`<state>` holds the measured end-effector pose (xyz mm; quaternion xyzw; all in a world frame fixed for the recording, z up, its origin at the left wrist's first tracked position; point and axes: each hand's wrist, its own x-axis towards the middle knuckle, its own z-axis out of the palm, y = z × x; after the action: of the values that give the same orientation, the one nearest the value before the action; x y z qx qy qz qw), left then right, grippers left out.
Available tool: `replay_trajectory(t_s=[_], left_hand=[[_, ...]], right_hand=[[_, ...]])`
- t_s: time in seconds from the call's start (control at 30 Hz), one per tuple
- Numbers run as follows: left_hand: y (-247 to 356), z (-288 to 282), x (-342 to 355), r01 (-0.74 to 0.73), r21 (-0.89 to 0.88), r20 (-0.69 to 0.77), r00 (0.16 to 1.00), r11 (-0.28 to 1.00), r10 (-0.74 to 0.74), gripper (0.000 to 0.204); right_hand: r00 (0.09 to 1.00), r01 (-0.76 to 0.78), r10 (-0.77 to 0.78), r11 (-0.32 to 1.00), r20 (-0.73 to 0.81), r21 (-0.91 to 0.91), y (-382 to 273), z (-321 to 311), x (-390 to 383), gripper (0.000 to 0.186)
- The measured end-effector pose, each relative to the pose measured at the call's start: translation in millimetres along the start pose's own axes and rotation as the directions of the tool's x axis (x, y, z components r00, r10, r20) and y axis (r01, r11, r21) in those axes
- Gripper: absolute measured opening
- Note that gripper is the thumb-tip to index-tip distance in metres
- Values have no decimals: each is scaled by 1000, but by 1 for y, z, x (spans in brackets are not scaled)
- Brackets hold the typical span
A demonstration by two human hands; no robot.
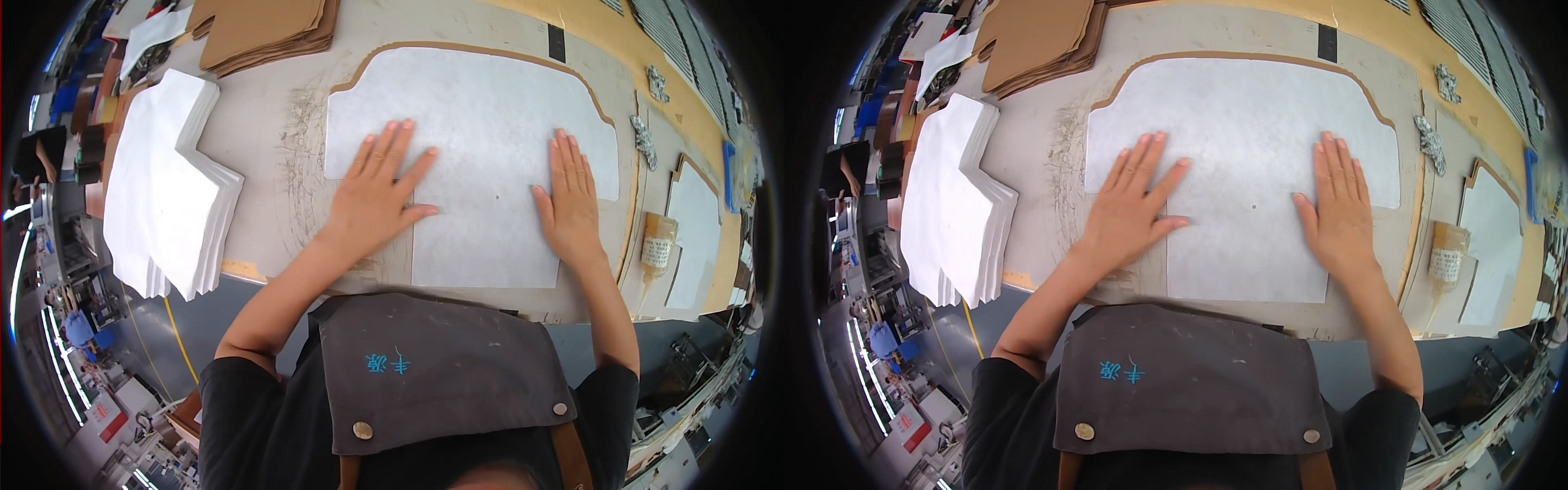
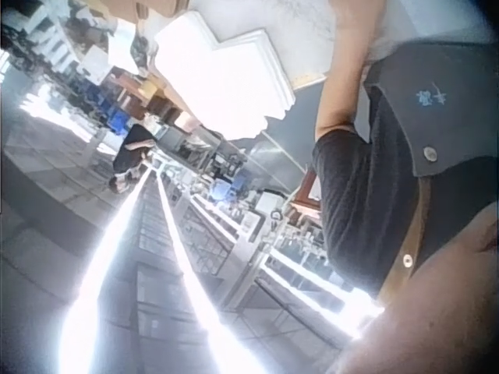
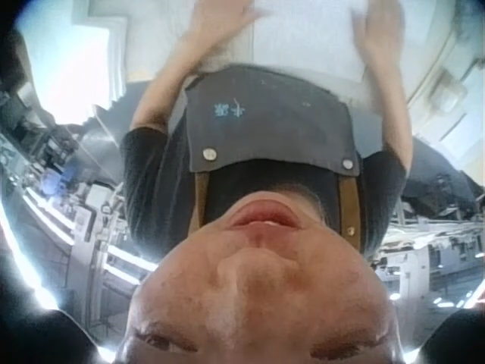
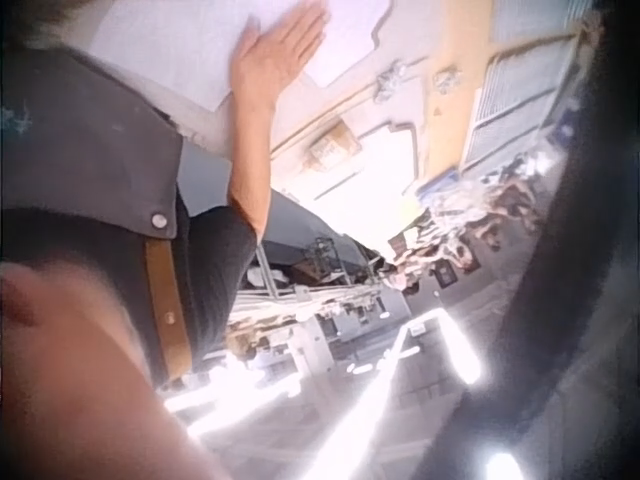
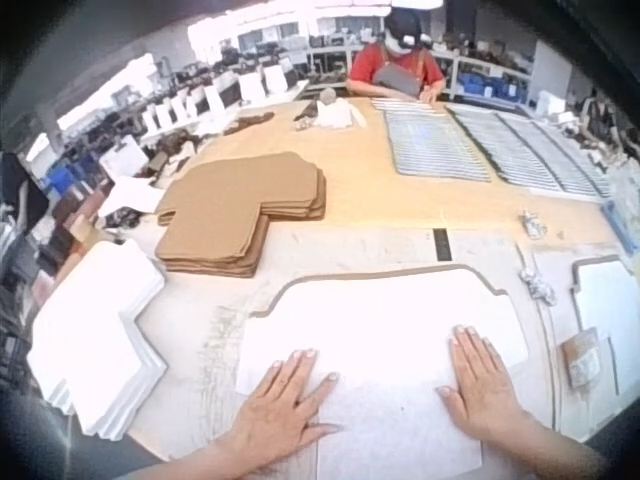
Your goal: The recorder is gluing and layering material onto leather or synthetic panels in a workshop.
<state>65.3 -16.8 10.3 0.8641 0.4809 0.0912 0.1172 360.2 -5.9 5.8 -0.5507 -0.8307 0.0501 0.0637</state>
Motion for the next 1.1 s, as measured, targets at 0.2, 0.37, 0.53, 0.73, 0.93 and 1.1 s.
replay_trajectory(t_s=[0.2,0.37,0.53,0.73,0.93,1.1], left_hand=[[-48,-18,-17,229,179,-84,972,957,-217,66],[-55,-25,-3,149,166,-6,989,975,-150,65],[-77,-18,-2,272,240,-126,960,932,-248,63],[-85,-25,20,217,55,-285,939,975,-193,49],[-94,-28,53,198,-366,-303,898,909,-318,34],[-106,-38,74,241,-382,-189,925,892,-331,30]], right_hand=[[984,-174,168,977,-54,-122,46,-5,-9,58],[994,-66,64,998,-83,-17,32,-8,20,58],[997,-56,53,996,-50,-65,43,5,36,54],[960,-252,232,961,-160,-118,101,8,39,52],[957,-223,201,970,-208,-92,86,-7,64,45],[962,-206,204,979,-181,8,83,-3,74,42]])
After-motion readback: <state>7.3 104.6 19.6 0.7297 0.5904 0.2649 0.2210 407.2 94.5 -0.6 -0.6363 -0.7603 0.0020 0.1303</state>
